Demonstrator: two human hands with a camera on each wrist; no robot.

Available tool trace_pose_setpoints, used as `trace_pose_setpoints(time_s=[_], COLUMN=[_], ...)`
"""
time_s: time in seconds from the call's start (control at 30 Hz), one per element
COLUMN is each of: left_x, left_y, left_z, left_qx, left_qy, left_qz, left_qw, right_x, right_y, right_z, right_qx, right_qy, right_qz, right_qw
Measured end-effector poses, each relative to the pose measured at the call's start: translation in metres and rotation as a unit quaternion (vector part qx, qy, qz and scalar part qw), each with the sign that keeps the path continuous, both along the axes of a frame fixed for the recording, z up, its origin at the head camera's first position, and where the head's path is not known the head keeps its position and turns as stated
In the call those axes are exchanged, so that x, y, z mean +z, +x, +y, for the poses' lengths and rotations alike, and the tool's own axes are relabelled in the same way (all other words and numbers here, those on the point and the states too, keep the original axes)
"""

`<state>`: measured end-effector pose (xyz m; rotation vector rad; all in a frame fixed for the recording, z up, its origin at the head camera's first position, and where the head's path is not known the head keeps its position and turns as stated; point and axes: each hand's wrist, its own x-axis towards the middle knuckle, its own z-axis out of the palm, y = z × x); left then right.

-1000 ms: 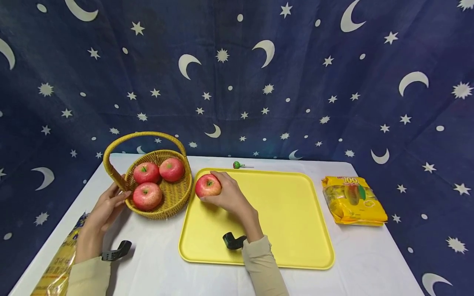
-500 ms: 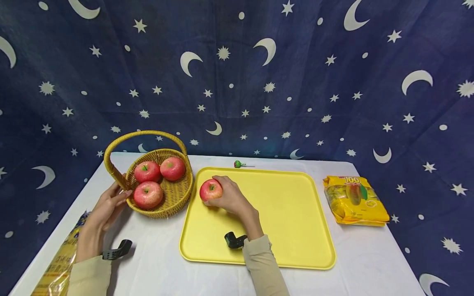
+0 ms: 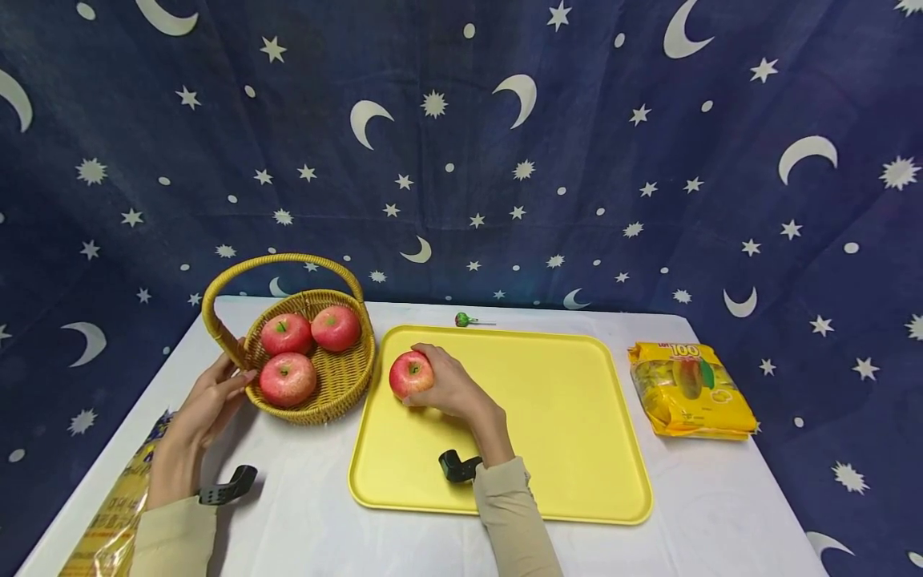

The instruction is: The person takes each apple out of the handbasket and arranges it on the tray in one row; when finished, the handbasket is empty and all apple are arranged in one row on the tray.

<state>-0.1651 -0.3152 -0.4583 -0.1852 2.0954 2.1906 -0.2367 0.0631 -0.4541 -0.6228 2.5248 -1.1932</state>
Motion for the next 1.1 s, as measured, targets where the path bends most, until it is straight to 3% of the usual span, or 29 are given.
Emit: trace_pose_setpoints(time_s=[0.3, 0.47, 0.63, 0.8, 0.93, 1.1], left_x=[-0.003, -0.004, -0.003, -0.002, -0.002, -0.003], left_y=[0.002, 0.003, 0.003, 0.003, 0.003, 0.002], left_z=[0.001, 0.001, 0.000, 0.000, 0.000, 0.002], left_qx=[0.008, 0.028, 0.042, 0.052, 0.058, 0.069], left_qy=[0.003, 0.005, -0.002, -0.004, 0.000, 0.000], left_qz=[0.013, 0.015, 0.006, -0.005, -0.004, 0.008], left_qw=[0.9999, 0.9995, 0.9991, 0.9986, 0.9983, 0.9976], right_x=[0.005, 0.010, 0.014, 0.016, 0.020, 0.026], right_y=[0.000, 0.004, 0.009, 0.015, 0.016, 0.013], right_z=[0.002, -0.003, -0.014, -0.030, -0.042, -0.057], right_qx=[-0.022, -0.040, -0.033, -0.016, 0.014, 0.048], right_qy=[-0.004, -0.037, -0.077, -0.091, -0.087, -0.081], right_qz=[0.021, 0.088, 0.152, 0.181, 0.178, 0.142], right_qw=[0.9995, 0.9946, 0.9849, 0.9791, 0.9801, 0.9854])
